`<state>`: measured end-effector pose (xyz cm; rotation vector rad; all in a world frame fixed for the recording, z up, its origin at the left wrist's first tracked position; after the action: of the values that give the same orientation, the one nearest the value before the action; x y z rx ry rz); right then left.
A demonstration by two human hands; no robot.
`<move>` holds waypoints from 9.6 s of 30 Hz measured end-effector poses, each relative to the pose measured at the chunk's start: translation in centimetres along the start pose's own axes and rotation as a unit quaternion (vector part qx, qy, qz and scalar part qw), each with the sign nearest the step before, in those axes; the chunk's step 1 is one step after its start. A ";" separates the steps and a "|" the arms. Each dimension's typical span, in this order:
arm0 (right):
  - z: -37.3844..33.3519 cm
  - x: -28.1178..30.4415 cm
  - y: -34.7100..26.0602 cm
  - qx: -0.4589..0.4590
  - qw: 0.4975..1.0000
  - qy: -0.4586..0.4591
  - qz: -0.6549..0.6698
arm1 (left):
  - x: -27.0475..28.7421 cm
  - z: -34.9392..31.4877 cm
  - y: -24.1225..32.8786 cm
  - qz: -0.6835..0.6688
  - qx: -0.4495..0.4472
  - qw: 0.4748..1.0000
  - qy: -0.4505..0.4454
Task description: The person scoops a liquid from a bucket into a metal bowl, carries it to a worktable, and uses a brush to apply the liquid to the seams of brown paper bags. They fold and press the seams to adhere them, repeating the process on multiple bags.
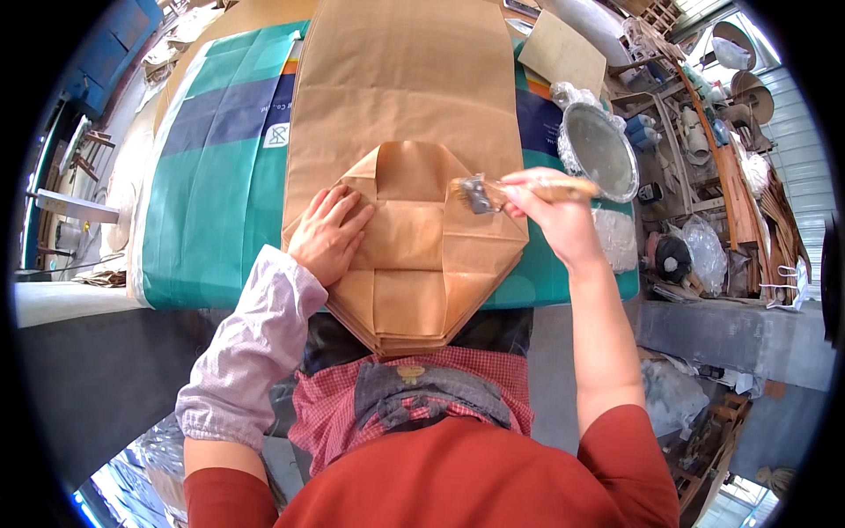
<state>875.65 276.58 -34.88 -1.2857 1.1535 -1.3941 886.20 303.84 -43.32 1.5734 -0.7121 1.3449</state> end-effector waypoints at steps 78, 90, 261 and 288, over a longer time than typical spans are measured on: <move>-7.1 -3.8 4.4 0.081 0.928 -0.123 -0.343 | 1.5 -4.0 2.0 -0.111 -0.073 0.980 -0.147; -11.4 -8.4 6.0 0.144 0.871 -0.096 -0.459 | 1.8 -4.7 2.3 -0.202 -0.068 0.956 -0.201; -0.5 -1.5 10.5 -0.012 0.987 0.003 -0.163 | 2.6 3.4 2.7 -0.158 0.193 0.965 0.079; 3.5 -8.4 -2.8 0.177 0.814 0.041 -0.551 | 3.1 8.7 -1.6 -0.292 0.203 0.928 -0.111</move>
<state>879.68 285.10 -33.45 -1.6812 0.0327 -2.3519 892.14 297.05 -40.65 2.0800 -0.0559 0.9024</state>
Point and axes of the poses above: each hand's wrist, its own z-axis towards the middle knuckle, its own x-axis out of the back of the hand, y = z × x, the point moved 3 cm from there along z, towards the middle knuckle, and after that the axes turned 13 degrees about -y, right-handed, at the moved point
